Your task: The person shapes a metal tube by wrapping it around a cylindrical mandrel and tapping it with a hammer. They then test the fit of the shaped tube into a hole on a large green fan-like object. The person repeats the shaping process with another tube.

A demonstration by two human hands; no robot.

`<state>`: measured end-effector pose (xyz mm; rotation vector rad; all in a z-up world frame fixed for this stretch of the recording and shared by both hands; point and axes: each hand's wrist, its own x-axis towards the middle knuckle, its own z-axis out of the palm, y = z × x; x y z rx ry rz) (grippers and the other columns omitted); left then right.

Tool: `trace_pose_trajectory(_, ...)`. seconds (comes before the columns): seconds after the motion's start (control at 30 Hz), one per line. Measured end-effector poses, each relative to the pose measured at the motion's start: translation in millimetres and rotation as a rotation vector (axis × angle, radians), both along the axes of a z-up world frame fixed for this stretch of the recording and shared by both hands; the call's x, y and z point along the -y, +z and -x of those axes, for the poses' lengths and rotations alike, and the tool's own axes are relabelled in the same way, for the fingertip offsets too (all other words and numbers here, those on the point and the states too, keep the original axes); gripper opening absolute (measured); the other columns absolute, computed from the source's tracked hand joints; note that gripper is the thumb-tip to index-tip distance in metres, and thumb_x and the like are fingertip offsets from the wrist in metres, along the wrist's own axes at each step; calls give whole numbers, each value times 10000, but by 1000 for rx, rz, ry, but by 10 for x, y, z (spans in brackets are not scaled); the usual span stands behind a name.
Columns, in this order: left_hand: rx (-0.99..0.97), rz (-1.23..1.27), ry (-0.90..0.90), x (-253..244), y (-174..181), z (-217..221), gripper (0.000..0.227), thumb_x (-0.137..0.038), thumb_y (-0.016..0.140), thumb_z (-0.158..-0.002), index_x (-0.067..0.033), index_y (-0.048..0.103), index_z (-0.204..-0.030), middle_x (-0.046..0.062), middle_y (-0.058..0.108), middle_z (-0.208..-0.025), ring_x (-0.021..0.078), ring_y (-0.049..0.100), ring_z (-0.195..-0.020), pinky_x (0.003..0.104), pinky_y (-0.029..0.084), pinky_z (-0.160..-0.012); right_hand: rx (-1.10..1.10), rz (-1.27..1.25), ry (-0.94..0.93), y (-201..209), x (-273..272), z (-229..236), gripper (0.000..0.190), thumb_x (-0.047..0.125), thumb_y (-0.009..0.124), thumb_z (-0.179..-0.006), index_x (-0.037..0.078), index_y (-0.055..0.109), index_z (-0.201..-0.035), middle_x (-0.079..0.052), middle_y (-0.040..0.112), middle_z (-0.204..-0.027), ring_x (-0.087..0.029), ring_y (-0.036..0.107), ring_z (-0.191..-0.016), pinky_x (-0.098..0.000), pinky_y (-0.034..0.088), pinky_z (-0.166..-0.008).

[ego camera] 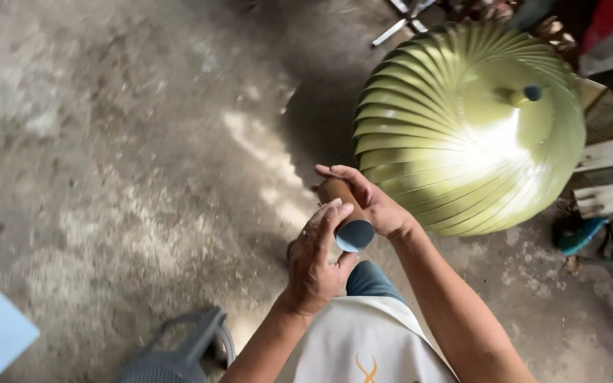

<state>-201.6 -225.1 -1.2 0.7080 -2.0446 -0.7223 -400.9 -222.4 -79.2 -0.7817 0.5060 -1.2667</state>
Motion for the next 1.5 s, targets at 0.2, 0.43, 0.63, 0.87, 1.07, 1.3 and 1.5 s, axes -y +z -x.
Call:
trace_pose_trajectory(0.2,-128,-116,-299,364,88,792,955,-28,862,-813,-76,305,-1588,98,682,-1372,343,658,-1308,420,546,-1130,-815,87,-231,623,-155,930,860,274,867,-833,175,435,-1570,-99,271,-1744,-283,341,-1553,-444,328,-1241)
trace_pose_trajectory(0.43,-103,-847,-454,540,-123,2008,1002,-68,853,-802,-43,260,-1609,193,603,-1442,316,624,-1285,417,515,-1082,-1121,-247,-137,471,-756,2194,979,507,894,-698,78,500,-1485,-146,649,-1344,-271,625,-1257,-395,506,-1064)
trace_pose_trajectory(0.63,435,-1094,120,473,-1628,1887,658,-251,784,-860,-40,545,-1437,220,647,-1343,293,651,-1247,401,530,-1023,-1437,-1017,-208,-545,-1003,4738,898,702,582,-863,42,473,-1462,-198,722,-998,-304,729,-840,-439,619,-744)
trace_pose_trajectory(0.87,1132,-1081,361,-651,-3753,-76,720,-422,848,-779,-39,667,-1361,228,773,-1150,308,762,-1074,441,599,-967,-1859,-1076,5,-1119,-372,6008,778,636,695,-869,64,546,-1374,-182,740,-994,-331,722,-956,-477,576,-914)
trace_pose_trajectory(1.07,893,-1283,578,-1424,-4334,-813,815,-467,807,-813,53,633,-1414,313,805,-1032,345,802,-947,449,634,-927,-2189,-984,277,-1310,-61,6064,627,440,727,-888,25,587,-1336,-190,699,-1134,-351,675,-1054,-488,514,-940)
trace_pose_trajectory(1.3,706,-1678,659,-1900,-4381,-861,865,-453,797,-819,49,523,-1468,305,743,-1154,377,752,-1046,504,591,-942,-2303,-923,553,-1505,151,6144,394,225,702,-900,26,677,-1239,-159,759,-1059,-305,738,-960,-455,553,-890)
trace_pose_trajectory(1.5,586,-1841,693,-1758,-4092,-405,771,-395,732,-888,-20,432,-1492,245,689,-1235,335,656,-1155,546,555,-936,-2404,-646,1049,-1524,536,6241,286,231,710,-907,28,753,-1103,-125,800,-997,-268,767,-860,-430,619,-758)
